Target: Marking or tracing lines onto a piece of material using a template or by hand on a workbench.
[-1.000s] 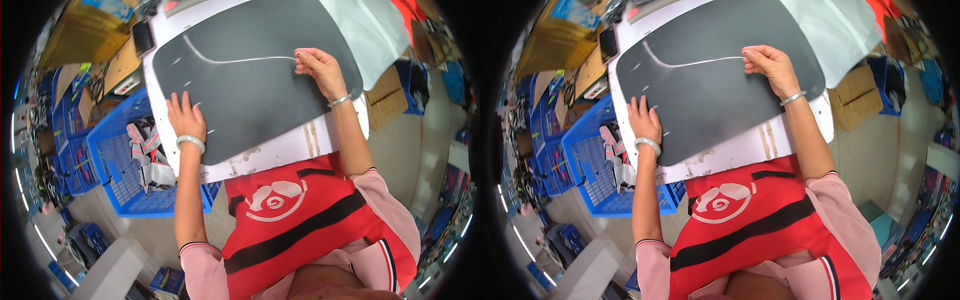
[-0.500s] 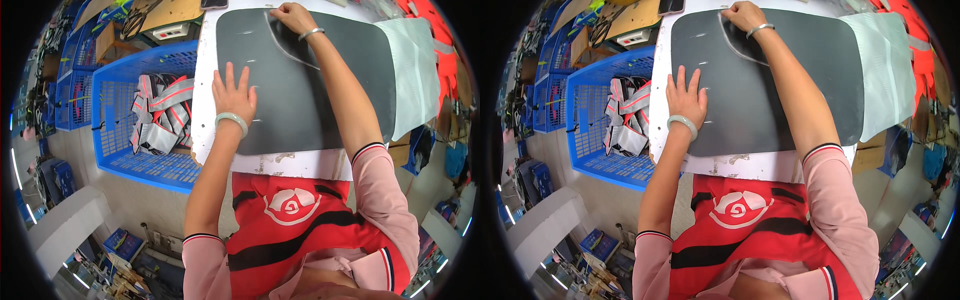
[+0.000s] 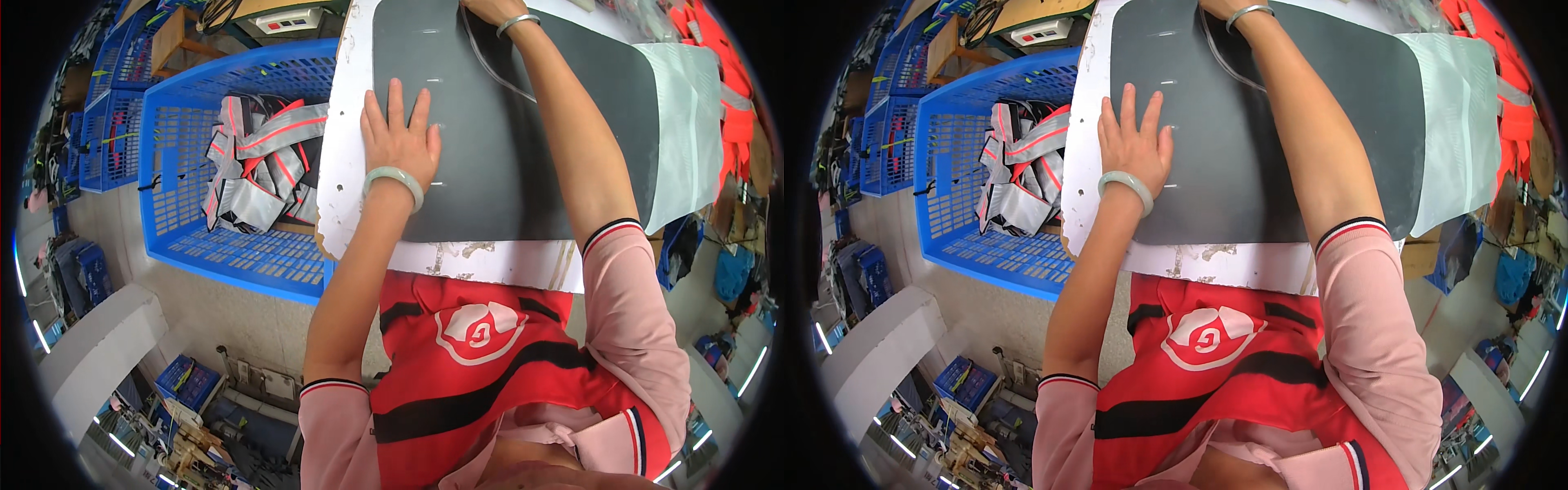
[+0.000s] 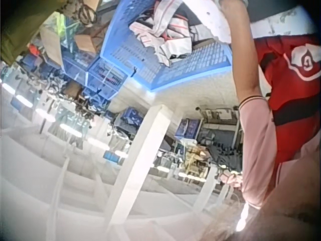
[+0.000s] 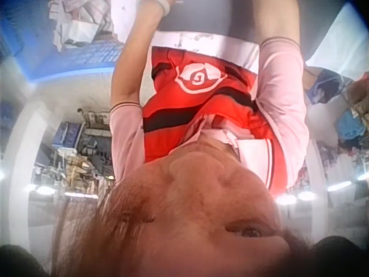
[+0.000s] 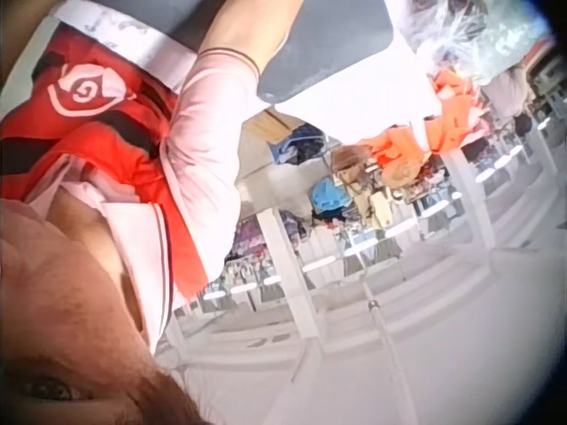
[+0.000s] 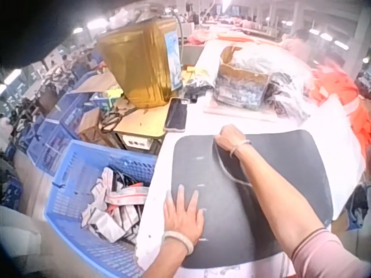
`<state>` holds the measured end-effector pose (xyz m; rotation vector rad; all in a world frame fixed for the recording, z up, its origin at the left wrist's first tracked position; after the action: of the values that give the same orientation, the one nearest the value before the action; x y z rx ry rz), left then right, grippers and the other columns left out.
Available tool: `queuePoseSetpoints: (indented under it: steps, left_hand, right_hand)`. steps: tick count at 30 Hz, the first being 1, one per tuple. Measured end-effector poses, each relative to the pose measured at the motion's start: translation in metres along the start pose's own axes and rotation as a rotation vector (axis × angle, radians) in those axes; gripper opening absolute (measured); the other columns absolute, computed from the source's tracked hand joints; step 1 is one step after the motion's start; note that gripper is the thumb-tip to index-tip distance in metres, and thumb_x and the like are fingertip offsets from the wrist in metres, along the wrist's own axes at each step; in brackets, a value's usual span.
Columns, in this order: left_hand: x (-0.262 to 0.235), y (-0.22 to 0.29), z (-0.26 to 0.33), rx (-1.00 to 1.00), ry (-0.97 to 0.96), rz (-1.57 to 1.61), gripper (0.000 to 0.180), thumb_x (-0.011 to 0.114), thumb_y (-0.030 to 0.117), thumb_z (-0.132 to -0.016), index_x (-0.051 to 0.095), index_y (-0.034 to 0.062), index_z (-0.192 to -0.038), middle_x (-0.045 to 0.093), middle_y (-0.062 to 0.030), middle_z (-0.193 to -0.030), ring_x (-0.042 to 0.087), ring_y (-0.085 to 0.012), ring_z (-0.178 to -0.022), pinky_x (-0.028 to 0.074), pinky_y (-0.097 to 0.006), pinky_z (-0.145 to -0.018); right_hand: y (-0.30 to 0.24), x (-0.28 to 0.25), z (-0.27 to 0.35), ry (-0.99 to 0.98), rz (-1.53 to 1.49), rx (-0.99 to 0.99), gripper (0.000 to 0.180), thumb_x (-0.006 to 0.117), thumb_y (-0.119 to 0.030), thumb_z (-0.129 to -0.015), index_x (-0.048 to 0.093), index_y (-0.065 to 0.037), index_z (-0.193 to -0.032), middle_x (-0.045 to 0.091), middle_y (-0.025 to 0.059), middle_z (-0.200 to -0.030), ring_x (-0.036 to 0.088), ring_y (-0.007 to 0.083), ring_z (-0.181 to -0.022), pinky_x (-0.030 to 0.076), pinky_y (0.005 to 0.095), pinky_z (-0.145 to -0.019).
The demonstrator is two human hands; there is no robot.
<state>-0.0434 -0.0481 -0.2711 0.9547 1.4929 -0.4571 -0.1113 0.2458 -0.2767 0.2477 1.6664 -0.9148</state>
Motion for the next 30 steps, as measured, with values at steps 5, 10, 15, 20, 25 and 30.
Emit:
queuePoseSetpoints:
  steps: [5, 10, 15, 20, 25, 30]
  left_hand:
    - [0.002, -0.002, 0.001, -0.001, -0.002, -0.035, 0.049, 0.053, 0.027, -0.091, 0.045, 0.0167, -0.138, 0.026, -0.0163, -0.150, 0.022, -0.0470, -0.135, 0.022, -0.053, -0.111]
    - [0.002, -0.003, 0.002, 0.001, 0.012, -0.041, 0.049, 0.052, 0.028, -0.091, 0.045, 0.0176, -0.139, 0.027, -0.0154, -0.150, 0.023, -0.0464, -0.134, 0.023, -0.053, -0.110]
    - [0.004, -0.001, 0.001, 0.010, 0.023, -0.044, 0.048, 0.051, 0.028, -0.091, 0.046, 0.0184, -0.138, 0.028, -0.0158, -0.150, 0.024, -0.0465, -0.134, 0.024, -0.053, -0.110]
    - [0.005, -0.001, 0.000, 0.012, 0.028, -0.037, 0.047, 0.051, 0.028, -0.091, 0.046, 0.0190, -0.138, 0.030, -0.0167, -0.149, 0.026, -0.0475, -0.133, 0.024, -0.053, -0.110]
    - [0.005, -0.002, 0.000, 0.041, 0.041, -0.065, 0.047, 0.050, 0.028, -0.092, 0.045, 0.0179, -0.138, 0.031, -0.0177, -0.148, 0.027, -0.0494, -0.132, 0.025, -0.053, -0.110]
    - [0.006, 0.000, 0.001, 0.068, 0.039, -0.068, 0.046, 0.049, 0.028, -0.093, 0.045, 0.0159, -0.137, 0.032, -0.0195, -0.147, 0.028, -0.0497, -0.131, 0.025, -0.053, -0.110]
  right_hand:
    - [-0.014, 0.001, 0.016, -0.029, 0.080, -0.061, 0.032, 0.055, -0.022, -0.075, 0.067, 0.007, -0.082, 0.062, 0.0323, -0.087, 0.064, 0.0436, -0.085, 0.052, 0.0447, -0.076]
    - [-0.027, -0.017, 0.073, -0.222, 0.162, -0.157, 0.031, 0.055, -0.021, -0.076, 0.067, 0.007, -0.079, 0.062, 0.0317, -0.089, 0.065, 0.0431, -0.083, 0.052, 0.0458, -0.077]
    - [-0.021, -0.034, 0.136, -0.170, 0.301, -0.528, 0.016, 0.063, -0.017, -0.086, 0.061, -0.003, -0.082, 0.056, 0.0049, -0.083, 0.056, 0.0208, -0.076, 0.043, 0.0343, -0.071]
    - [0.015, -0.063, 0.174, -0.140, 0.342, -0.720, 0.008, 0.060, -0.015, -0.088, 0.060, -0.007, -0.088, 0.054, 0.0046, -0.096, 0.056, 0.0212, -0.090, 0.041, 0.0340, -0.080]
    - [0.058, -0.088, 0.205, -0.094, 0.424, -0.775, 0.008, 0.061, -0.014, -0.087, 0.056, -0.007, -0.087, 0.053, 0.0039, -0.094, 0.055, 0.0194, -0.090, 0.040, 0.0333, -0.081]
    - [0.105, -0.115, 0.231, -0.043, 0.426, -0.676, 0.009, 0.062, -0.013, -0.086, 0.056, -0.007, -0.087, 0.054, 0.0041, -0.096, 0.055, 0.0207, -0.091, 0.041, 0.0350, -0.081]
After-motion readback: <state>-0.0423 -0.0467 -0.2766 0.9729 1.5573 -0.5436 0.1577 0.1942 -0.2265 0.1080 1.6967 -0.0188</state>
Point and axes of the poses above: each hand's wrist, its own z-axis away from the middle knuckle, its own x-axis out of the palm, y = z × x, the point moved 8 cm from there along -z, towards the middle knuckle
